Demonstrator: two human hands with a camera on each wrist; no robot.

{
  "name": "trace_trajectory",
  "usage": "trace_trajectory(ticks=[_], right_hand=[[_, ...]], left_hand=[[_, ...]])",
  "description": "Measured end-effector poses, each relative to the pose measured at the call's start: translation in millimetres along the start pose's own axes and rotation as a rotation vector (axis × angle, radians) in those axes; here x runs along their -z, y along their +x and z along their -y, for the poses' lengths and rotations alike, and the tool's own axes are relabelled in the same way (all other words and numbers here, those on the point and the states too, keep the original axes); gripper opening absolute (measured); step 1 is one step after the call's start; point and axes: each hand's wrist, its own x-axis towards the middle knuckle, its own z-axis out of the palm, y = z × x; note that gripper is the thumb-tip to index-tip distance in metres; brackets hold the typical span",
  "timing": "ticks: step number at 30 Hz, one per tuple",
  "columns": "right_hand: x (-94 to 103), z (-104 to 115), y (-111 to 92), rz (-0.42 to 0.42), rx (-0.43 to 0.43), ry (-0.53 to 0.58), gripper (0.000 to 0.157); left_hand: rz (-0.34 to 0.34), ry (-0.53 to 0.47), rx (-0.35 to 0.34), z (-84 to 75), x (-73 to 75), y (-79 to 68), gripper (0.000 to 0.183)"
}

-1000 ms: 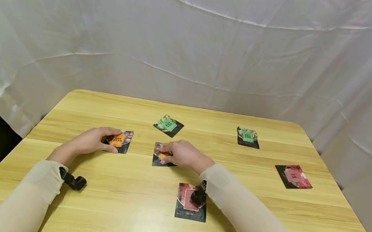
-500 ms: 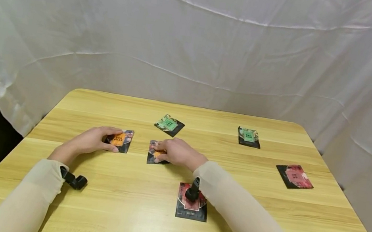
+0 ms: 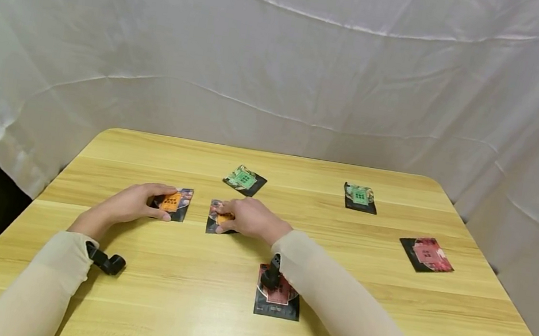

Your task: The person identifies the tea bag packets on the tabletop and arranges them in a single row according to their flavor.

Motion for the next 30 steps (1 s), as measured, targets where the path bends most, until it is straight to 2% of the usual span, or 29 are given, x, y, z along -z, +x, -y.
trace_trajectory(ticks=[13, 23, 30], right_hand=[[0.3, 2.1, 9.0, -0.004, -0.018, 0.023, 0.061], [1.2, 13.2, 19.6, -0.004, -0.027, 0.012, 0.061], [-3.0, 19.2, 30.6, -0.034, -0.033, 0.000, 0.064]], left_hand=[[0.003, -0.002, 0.006, -0.8, 0.0, -0.3, 0.086], [0.004, 0.000, -0.004, -0.7, 1.7, -0.3, 0.086], [0.005, -0.006, 0.003, 0.1, 1.2, 0.5, 0.085]])
